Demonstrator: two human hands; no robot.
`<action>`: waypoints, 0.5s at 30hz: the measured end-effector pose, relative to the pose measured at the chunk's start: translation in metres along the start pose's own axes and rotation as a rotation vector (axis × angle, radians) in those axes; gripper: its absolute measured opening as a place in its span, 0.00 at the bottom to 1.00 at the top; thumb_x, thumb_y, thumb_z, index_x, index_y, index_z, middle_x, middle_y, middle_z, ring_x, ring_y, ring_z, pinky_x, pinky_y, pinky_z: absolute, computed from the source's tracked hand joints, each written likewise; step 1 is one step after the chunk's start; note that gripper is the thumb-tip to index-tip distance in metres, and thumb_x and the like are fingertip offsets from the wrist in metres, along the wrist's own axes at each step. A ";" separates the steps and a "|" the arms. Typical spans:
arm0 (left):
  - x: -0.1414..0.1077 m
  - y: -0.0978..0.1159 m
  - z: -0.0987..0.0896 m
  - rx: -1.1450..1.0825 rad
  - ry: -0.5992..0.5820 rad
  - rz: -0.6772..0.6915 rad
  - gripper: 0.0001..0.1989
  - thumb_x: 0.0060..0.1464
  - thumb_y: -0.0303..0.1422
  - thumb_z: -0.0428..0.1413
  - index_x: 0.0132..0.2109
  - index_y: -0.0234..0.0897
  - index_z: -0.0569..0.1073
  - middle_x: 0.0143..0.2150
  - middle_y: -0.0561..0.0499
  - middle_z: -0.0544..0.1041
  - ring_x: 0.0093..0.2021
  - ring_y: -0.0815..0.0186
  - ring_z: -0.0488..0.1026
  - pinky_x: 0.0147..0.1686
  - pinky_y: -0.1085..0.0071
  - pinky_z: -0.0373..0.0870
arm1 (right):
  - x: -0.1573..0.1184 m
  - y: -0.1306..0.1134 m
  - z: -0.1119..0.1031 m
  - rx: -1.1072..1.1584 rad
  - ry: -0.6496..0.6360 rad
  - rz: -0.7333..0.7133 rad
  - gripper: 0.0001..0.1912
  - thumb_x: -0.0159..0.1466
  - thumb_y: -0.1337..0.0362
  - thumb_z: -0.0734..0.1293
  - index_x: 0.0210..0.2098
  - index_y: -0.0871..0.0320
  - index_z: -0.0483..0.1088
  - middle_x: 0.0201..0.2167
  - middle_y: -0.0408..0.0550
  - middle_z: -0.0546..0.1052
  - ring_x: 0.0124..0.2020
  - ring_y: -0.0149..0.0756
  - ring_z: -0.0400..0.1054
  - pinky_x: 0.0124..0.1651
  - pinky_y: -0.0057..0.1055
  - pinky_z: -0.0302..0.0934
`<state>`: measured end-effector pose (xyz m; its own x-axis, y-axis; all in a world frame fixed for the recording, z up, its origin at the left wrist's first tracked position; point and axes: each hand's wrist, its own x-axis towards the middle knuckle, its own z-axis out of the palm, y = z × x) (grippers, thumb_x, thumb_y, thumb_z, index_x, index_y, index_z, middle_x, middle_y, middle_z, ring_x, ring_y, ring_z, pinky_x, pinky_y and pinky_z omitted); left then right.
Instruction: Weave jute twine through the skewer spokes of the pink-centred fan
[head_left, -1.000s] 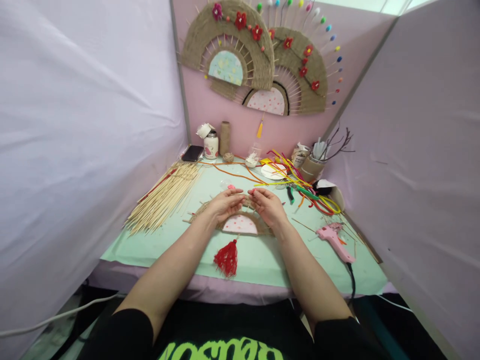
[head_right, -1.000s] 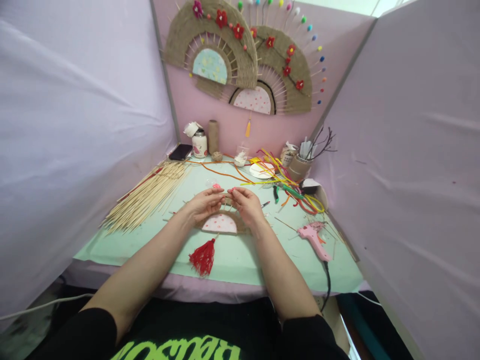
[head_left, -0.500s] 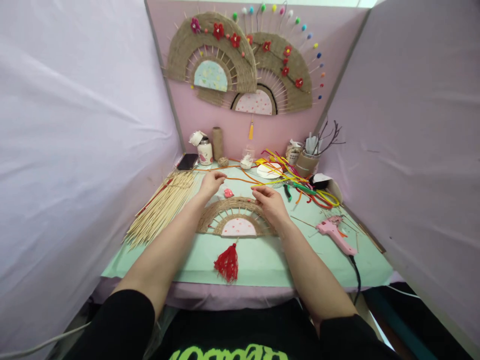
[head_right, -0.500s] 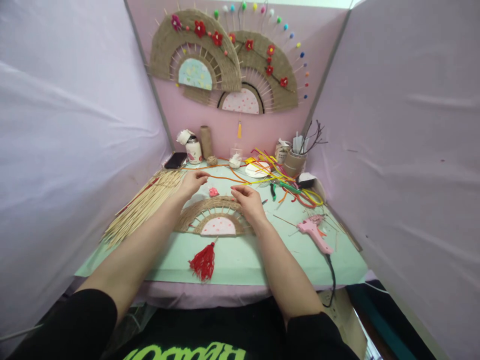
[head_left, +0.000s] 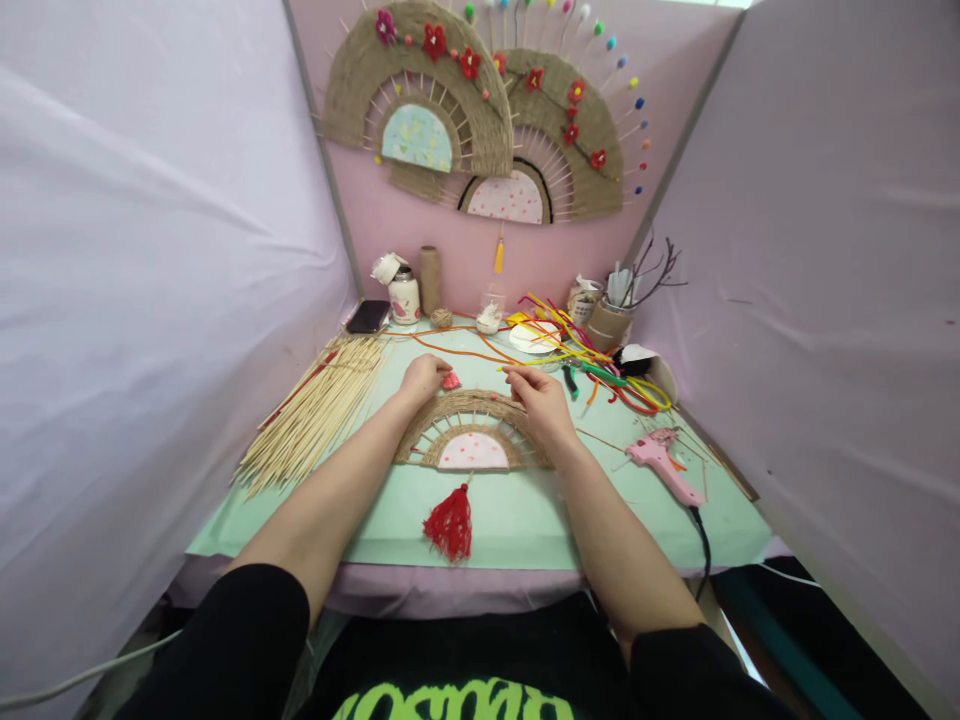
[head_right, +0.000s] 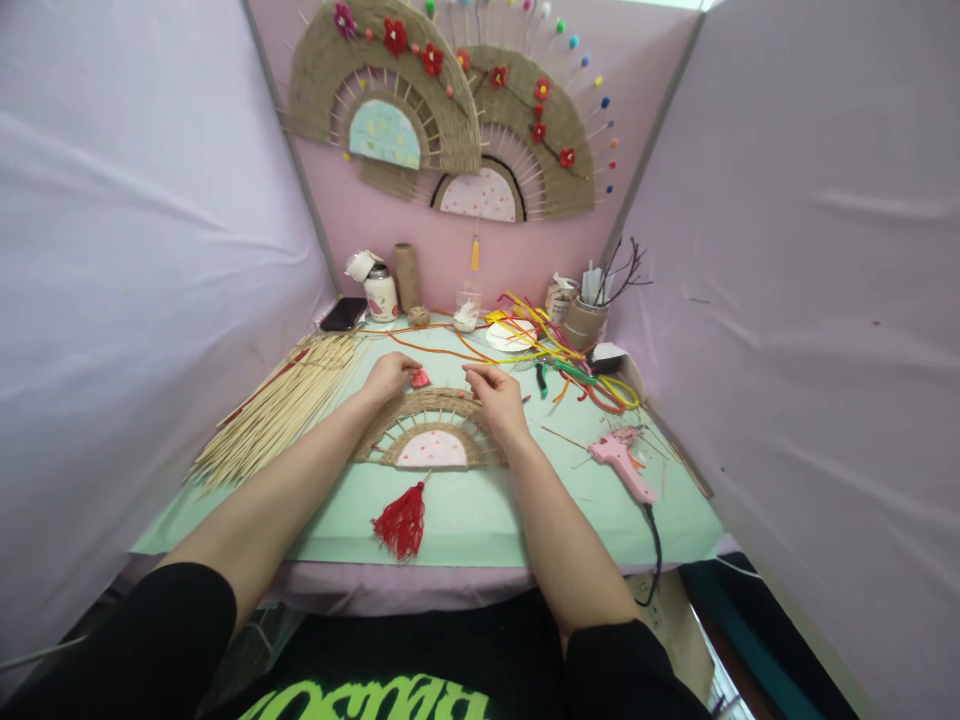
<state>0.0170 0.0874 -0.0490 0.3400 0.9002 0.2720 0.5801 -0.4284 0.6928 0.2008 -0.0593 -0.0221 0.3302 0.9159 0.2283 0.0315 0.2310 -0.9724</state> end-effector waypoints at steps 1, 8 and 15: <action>-0.001 0.001 -0.001 0.003 0.002 -0.002 0.07 0.43 0.24 0.57 0.30 0.36 0.79 0.35 0.43 0.78 0.41 0.57 0.72 0.45 0.66 0.62 | 0.000 0.000 0.001 -0.005 -0.007 0.004 0.15 0.52 0.55 0.68 0.37 0.57 0.75 0.28 0.43 0.74 0.24 0.27 0.61 0.29 0.27 0.58; -0.018 0.034 -0.003 -0.058 0.198 0.048 0.13 0.52 0.27 0.51 0.44 0.33 0.75 0.44 0.44 0.77 0.46 0.62 0.72 0.48 0.68 0.64 | -0.002 0.002 0.006 0.122 -0.001 -0.032 0.18 0.49 0.59 0.71 0.39 0.57 0.71 0.32 0.45 0.75 0.35 0.32 0.69 0.37 0.31 0.64; -0.021 0.033 0.008 -0.066 0.238 -0.084 0.07 0.51 0.29 0.52 0.37 0.35 0.74 0.35 0.48 0.78 0.36 0.65 0.72 0.39 0.70 0.66 | -0.005 0.001 0.010 0.058 -0.027 -0.049 0.14 0.50 0.58 0.71 0.34 0.58 0.72 0.33 0.46 0.76 0.35 0.32 0.68 0.39 0.32 0.64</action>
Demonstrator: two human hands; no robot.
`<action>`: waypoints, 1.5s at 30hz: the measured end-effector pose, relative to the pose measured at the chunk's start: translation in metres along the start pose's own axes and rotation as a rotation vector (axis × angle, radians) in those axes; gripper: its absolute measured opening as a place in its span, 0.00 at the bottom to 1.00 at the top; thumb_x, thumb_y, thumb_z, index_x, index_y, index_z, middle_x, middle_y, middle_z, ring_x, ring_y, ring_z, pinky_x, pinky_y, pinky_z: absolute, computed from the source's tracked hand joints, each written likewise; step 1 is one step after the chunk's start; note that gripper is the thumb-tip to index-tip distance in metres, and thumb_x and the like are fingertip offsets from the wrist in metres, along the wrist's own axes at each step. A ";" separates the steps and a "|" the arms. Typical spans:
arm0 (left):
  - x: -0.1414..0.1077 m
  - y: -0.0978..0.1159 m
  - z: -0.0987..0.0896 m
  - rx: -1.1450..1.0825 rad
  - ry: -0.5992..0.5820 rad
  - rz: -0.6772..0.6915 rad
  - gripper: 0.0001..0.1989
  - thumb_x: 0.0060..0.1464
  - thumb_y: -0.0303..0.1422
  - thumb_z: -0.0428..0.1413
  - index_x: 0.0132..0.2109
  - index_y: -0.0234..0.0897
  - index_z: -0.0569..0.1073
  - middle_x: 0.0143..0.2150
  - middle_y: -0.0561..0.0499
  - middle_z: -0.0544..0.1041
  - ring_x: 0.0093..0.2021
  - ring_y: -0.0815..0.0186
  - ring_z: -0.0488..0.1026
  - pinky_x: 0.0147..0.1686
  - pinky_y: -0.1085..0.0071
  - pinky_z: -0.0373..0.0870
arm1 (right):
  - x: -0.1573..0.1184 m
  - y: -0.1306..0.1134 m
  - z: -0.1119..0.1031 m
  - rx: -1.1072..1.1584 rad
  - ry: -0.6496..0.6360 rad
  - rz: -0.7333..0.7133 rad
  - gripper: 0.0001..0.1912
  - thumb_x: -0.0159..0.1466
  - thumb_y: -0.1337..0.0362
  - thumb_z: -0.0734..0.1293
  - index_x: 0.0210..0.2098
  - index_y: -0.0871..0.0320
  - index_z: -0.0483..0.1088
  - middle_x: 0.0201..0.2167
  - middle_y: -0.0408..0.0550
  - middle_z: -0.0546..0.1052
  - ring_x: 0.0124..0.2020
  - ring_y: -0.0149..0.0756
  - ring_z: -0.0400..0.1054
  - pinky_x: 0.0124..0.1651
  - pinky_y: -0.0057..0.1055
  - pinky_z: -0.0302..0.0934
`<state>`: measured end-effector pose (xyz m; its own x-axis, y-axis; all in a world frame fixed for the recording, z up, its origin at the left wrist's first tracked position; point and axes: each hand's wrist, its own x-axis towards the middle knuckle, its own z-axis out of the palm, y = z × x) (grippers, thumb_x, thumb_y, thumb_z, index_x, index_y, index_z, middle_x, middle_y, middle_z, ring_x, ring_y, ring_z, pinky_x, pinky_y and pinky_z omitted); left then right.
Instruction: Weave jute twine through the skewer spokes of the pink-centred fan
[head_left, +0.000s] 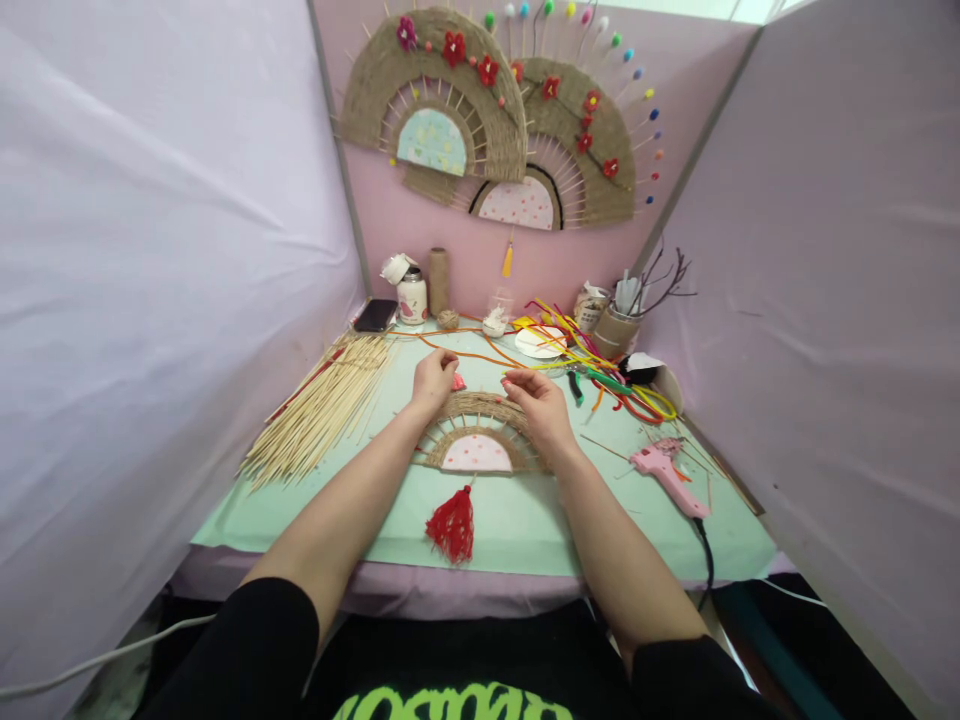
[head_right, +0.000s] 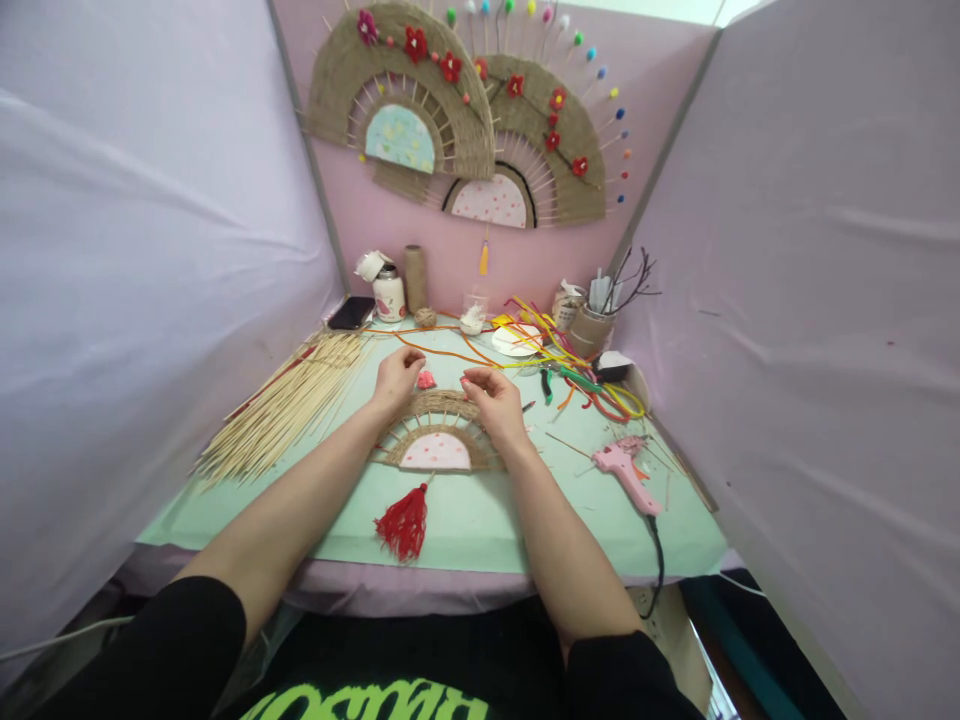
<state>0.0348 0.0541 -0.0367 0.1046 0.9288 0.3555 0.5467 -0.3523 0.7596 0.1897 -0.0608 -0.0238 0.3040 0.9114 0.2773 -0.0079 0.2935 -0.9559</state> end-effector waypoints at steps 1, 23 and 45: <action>0.003 -0.003 0.000 0.065 -0.015 0.005 0.08 0.51 0.28 0.52 0.38 0.36 0.73 0.35 0.48 0.77 0.36 0.65 0.72 0.39 0.70 0.66 | 0.000 0.000 0.000 -0.015 -0.004 -0.001 0.14 0.50 0.57 0.71 0.34 0.58 0.72 0.33 0.46 0.76 0.34 0.32 0.68 0.39 0.32 0.64; 0.021 -0.032 -0.001 0.264 -0.214 0.085 0.16 0.49 0.24 0.48 0.42 0.32 0.78 0.43 0.42 0.78 0.46 0.59 0.72 0.48 0.66 0.65 | 0.004 0.010 -0.002 -0.054 -0.052 -0.011 0.13 0.51 0.58 0.70 0.34 0.57 0.73 0.30 0.45 0.76 0.30 0.32 0.68 0.36 0.32 0.62; 0.008 0.002 -0.010 -0.150 -0.089 -0.063 0.14 0.49 0.24 0.50 0.42 0.34 0.75 0.47 0.42 0.75 0.51 0.60 0.69 0.54 0.63 0.60 | 0.002 0.005 0.000 -0.020 -0.058 0.010 0.16 0.50 0.56 0.70 0.34 0.58 0.72 0.29 0.45 0.76 0.29 0.32 0.68 0.36 0.32 0.64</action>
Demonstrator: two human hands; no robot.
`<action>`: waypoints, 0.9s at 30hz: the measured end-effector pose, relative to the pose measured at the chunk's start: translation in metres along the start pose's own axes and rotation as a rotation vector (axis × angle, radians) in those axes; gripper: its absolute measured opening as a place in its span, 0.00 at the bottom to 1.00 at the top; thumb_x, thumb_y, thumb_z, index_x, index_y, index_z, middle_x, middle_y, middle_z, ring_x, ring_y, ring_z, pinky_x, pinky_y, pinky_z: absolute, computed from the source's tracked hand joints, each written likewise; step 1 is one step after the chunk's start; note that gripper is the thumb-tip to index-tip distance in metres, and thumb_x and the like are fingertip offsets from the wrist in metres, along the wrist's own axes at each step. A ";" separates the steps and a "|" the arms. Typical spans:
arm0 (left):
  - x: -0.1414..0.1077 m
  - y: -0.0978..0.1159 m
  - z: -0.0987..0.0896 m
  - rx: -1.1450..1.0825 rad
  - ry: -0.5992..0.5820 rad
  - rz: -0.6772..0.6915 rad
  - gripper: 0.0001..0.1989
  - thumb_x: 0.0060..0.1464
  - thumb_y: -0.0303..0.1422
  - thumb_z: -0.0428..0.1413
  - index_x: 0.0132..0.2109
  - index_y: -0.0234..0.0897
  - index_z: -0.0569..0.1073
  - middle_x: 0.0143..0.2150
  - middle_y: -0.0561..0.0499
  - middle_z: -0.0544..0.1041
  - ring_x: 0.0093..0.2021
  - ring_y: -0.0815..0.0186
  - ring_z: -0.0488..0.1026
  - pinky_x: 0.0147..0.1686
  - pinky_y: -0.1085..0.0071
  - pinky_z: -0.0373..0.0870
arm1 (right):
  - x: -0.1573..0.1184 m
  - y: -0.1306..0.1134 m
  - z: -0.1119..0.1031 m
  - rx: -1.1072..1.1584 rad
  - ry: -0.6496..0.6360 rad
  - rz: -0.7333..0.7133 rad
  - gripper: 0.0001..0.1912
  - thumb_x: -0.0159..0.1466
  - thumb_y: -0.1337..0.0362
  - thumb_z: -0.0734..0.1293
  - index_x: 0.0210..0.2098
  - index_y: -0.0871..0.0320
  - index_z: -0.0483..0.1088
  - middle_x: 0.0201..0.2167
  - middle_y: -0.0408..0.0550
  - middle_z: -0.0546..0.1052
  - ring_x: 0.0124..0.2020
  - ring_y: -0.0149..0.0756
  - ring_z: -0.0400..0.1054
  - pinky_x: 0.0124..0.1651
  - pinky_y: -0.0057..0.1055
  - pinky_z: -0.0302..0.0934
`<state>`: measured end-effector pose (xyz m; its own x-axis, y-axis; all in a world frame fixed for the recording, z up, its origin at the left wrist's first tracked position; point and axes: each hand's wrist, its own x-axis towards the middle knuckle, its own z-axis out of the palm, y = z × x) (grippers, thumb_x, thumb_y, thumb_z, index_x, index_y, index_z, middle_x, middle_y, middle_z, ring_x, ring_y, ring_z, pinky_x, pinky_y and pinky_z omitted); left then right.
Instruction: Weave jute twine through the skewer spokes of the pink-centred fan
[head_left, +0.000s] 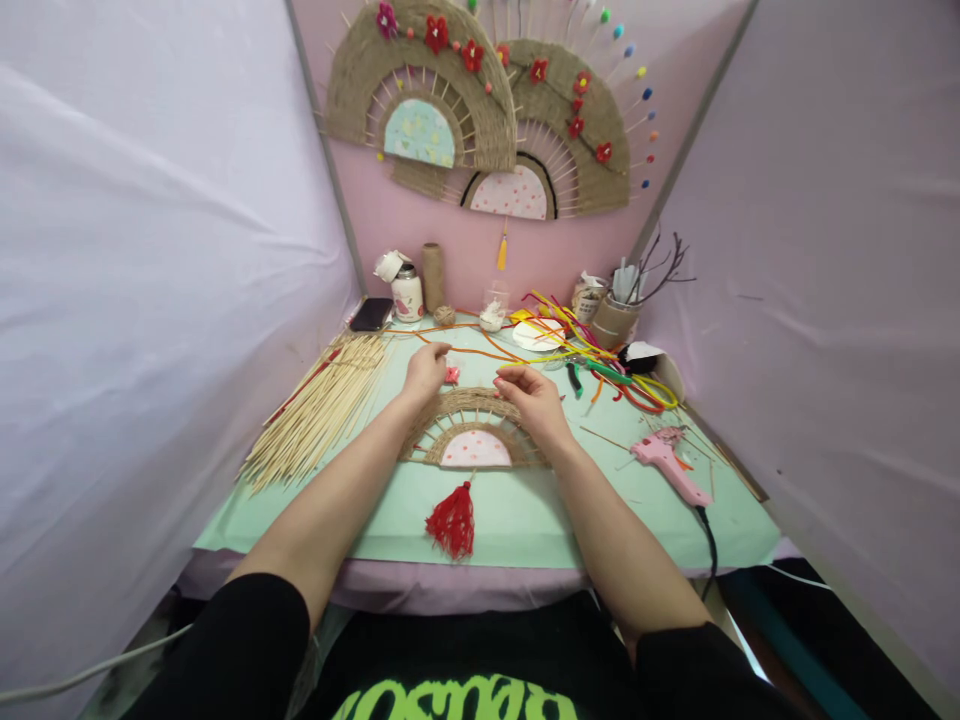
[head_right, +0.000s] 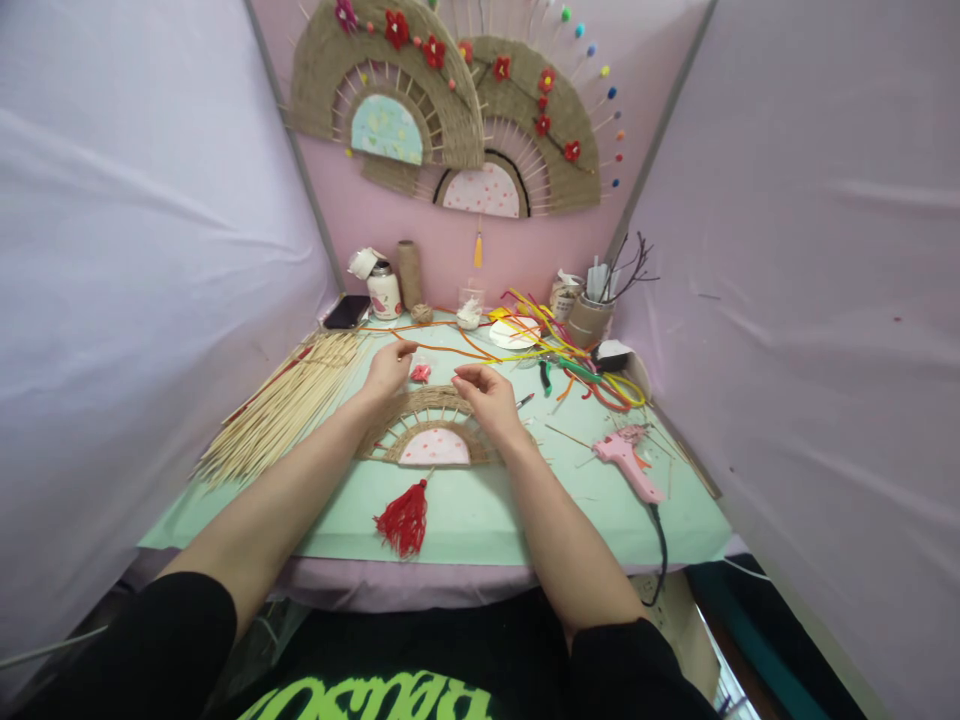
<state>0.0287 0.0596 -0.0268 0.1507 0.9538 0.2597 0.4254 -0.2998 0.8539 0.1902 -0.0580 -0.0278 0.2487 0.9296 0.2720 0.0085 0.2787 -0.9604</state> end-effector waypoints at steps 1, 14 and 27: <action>-0.008 0.010 0.002 -0.187 0.017 -0.066 0.14 0.50 0.26 0.51 0.44 0.34 0.73 0.48 0.43 0.75 0.49 0.61 0.70 0.52 0.64 0.62 | 0.000 0.000 0.000 0.015 0.001 -0.003 0.15 0.50 0.56 0.70 0.34 0.58 0.72 0.28 0.45 0.76 0.29 0.31 0.68 0.36 0.32 0.64; -0.083 0.055 0.023 -1.517 -0.299 -0.629 0.33 0.52 0.58 0.39 0.53 0.38 0.62 0.51 0.40 0.69 0.47 0.55 0.72 0.46 0.55 0.67 | -0.021 -0.008 0.015 -0.605 -0.328 -0.490 0.10 0.62 0.63 0.62 0.39 0.53 0.75 0.41 0.50 0.74 0.46 0.39 0.64 0.51 0.40 0.58; -0.078 0.045 0.013 -1.594 -0.197 -0.599 0.35 0.48 0.62 0.38 0.50 0.40 0.63 0.53 0.39 0.69 0.51 0.52 0.69 0.47 0.49 0.66 | -0.027 -0.011 0.016 -1.021 -0.425 -0.606 0.27 0.62 0.50 0.59 0.60 0.48 0.59 0.63 0.49 0.56 0.59 0.49 0.49 0.59 0.50 0.49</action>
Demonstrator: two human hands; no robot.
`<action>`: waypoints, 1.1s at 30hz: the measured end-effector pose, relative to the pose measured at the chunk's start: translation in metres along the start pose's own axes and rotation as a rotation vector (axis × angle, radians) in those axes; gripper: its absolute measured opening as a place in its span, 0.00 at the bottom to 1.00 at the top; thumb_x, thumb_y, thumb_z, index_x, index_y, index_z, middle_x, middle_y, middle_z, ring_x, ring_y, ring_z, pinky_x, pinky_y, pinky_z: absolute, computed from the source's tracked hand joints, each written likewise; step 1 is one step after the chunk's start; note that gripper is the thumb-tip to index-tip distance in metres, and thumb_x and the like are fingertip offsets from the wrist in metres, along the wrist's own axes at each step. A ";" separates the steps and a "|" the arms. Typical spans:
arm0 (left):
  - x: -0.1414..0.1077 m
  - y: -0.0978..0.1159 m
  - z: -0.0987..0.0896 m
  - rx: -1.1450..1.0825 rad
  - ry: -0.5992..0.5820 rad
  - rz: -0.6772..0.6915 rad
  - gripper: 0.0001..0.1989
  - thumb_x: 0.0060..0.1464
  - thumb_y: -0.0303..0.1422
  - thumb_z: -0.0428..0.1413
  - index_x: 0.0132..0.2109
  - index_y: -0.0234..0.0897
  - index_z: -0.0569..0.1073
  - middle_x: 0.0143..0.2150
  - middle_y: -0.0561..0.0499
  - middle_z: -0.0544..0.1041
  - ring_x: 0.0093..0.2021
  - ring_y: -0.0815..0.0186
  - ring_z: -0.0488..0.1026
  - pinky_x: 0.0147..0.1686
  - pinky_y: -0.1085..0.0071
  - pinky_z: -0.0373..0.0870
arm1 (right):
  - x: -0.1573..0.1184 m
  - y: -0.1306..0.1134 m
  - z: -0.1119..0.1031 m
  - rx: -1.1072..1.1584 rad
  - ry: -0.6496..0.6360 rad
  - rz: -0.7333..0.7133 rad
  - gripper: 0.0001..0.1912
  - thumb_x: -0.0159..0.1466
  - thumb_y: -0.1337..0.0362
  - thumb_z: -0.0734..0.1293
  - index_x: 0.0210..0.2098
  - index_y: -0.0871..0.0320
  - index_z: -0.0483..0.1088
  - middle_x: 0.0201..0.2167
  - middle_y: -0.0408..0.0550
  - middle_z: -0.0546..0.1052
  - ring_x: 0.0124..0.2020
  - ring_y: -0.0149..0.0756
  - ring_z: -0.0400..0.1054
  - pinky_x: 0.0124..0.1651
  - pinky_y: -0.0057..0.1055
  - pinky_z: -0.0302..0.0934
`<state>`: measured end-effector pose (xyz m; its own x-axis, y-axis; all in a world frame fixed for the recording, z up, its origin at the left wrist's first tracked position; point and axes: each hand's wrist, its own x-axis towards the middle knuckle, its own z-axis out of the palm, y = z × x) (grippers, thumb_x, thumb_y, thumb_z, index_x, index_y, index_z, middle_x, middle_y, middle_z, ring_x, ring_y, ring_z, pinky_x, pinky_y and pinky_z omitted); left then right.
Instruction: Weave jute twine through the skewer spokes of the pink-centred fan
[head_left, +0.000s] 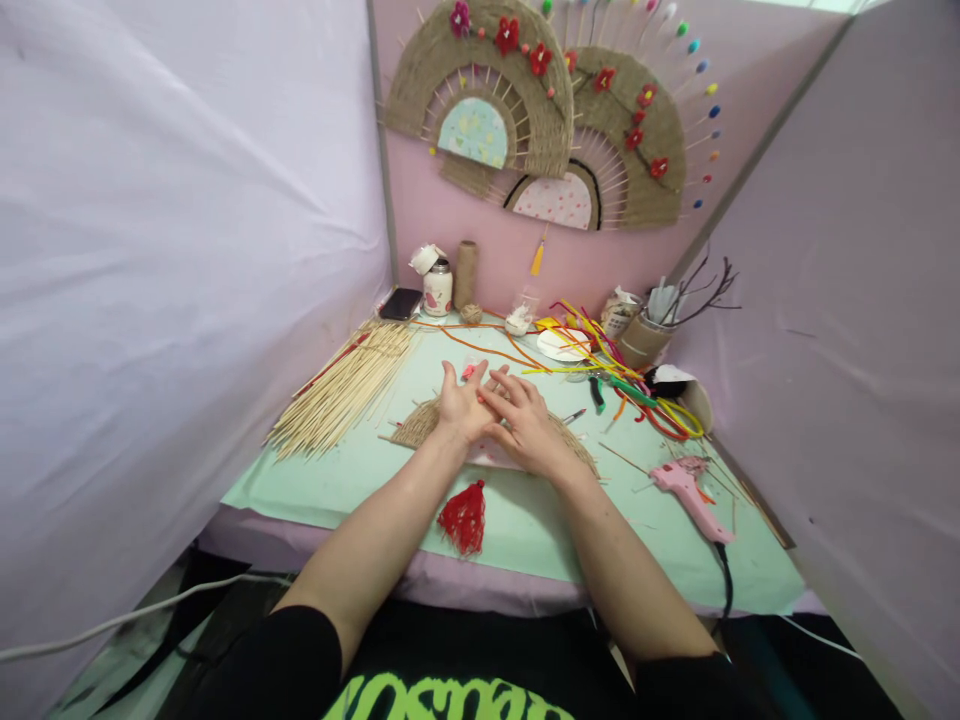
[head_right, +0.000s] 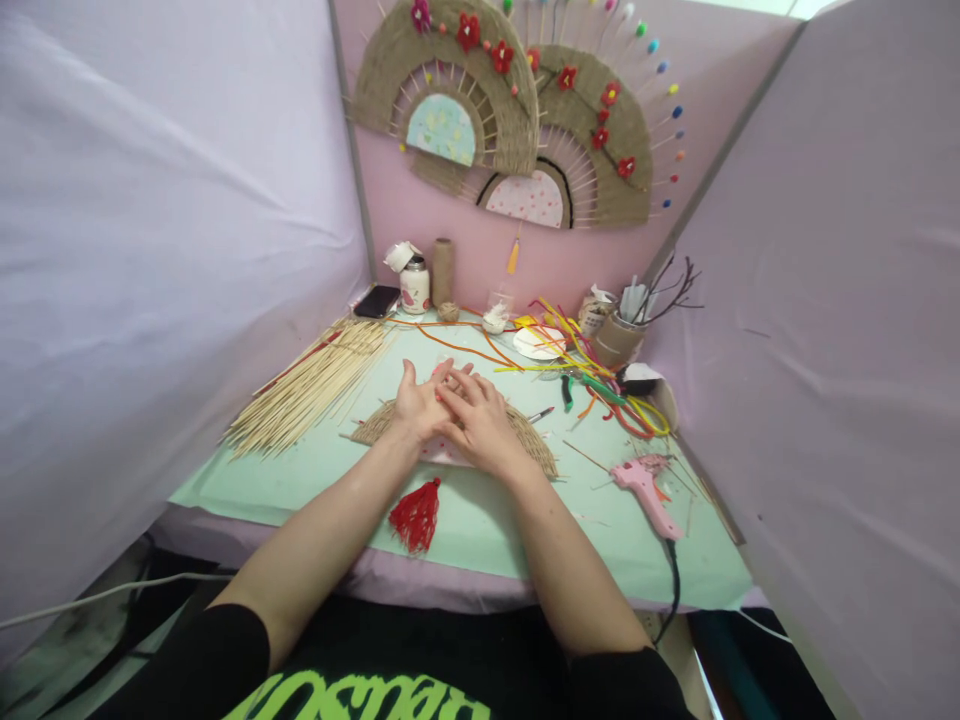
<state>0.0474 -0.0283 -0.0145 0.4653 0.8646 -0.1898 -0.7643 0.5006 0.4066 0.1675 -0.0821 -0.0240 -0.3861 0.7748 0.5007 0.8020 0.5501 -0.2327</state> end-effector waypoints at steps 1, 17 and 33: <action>0.000 0.000 0.000 -0.003 -0.005 -0.016 0.35 0.48 0.62 0.38 0.50 0.40 0.63 0.53 0.38 0.68 0.51 0.51 0.69 0.47 0.48 0.66 | 0.000 0.000 0.001 0.002 -0.013 -0.014 0.29 0.62 0.48 0.58 0.60 0.48 0.58 0.63 0.49 0.55 0.60 0.48 0.48 0.60 0.50 0.48; 0.000 0.002 -0.003 -0.055 -0.040 0.034 0.36 0.47 0.63 0.38 0.47 0.38 0.66 0.52 0.38 0.70 0.50 0.52 0.69 0.47 0.49 0.65 | 0.001 -0.005 0.001 -0.032 -0.012 -0.010 0.30 0.61 0.45 0.57 0.59 0.51 0.60 0.64 0.50 0.54 0.63 0.50 0.44 0.61 0.51 0.44; -0.007 0.001 0.001 -0.046 -0.163 0.003 0.35 0.55 0.55 0.38 0.53 0.30 0.68 0.55 0.36 0.69 0.51 0.57 0.69 0.45 0.63 0.68 | 0.000 0.014 -0.002 0.161 0.184 0.076 0.24 0.62 0.55 0.61 0.57 0.53 0.62 0.58 0.52 0.63 0.59 0.44 0.54 0.60 0.46 0.48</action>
<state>0.0444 -0.0338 -0.0121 0.5262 0.8494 -0.0401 -0.7835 0.5027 0.3652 0.1793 -0.0752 -0.0250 -0.2262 0.7544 0.6162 0.7369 0.5462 -0.3983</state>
